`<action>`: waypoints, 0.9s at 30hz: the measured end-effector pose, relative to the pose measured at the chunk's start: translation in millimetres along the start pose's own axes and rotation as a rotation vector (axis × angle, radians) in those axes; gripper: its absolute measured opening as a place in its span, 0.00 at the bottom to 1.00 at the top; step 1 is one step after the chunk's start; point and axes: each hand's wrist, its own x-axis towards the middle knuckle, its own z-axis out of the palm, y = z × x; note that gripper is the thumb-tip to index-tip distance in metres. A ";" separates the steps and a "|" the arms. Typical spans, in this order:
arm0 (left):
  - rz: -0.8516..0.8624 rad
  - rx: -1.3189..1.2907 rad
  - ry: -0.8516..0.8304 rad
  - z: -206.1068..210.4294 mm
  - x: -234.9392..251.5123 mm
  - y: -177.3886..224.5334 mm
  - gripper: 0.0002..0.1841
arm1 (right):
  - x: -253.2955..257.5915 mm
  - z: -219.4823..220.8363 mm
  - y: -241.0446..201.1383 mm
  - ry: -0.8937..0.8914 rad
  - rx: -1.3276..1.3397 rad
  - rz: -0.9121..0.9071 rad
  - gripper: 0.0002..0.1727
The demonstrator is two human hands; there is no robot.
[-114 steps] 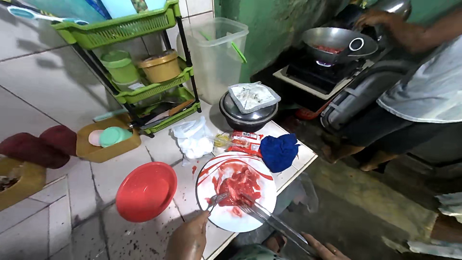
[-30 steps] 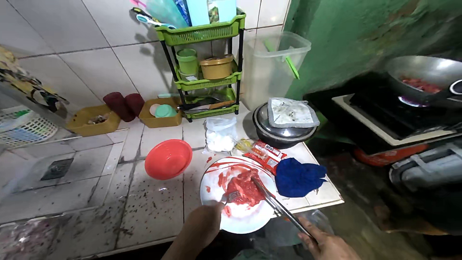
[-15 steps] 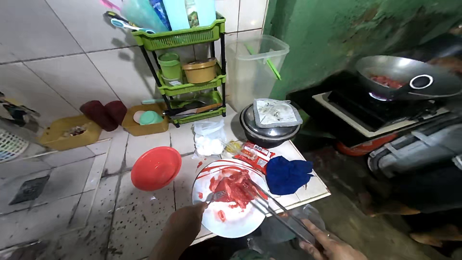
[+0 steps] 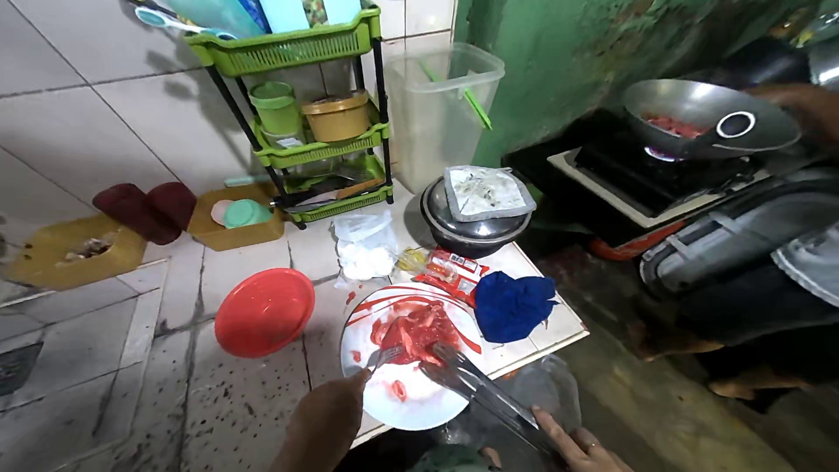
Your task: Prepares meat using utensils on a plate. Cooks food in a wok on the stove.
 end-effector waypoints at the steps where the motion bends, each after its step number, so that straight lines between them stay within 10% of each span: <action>1: 0.010 0.017 0.002 -0.1 0.0 -0.3 0.23 | -0.4 1.2 -1.5 0.042 -0.030 -0.006 0.29; 27: 0.086 -0.017 -0.013 1.0 4.4 -14.9 0.22 | 29.4 -22.2 -7.8 -0.170 0.198 0.122 0.32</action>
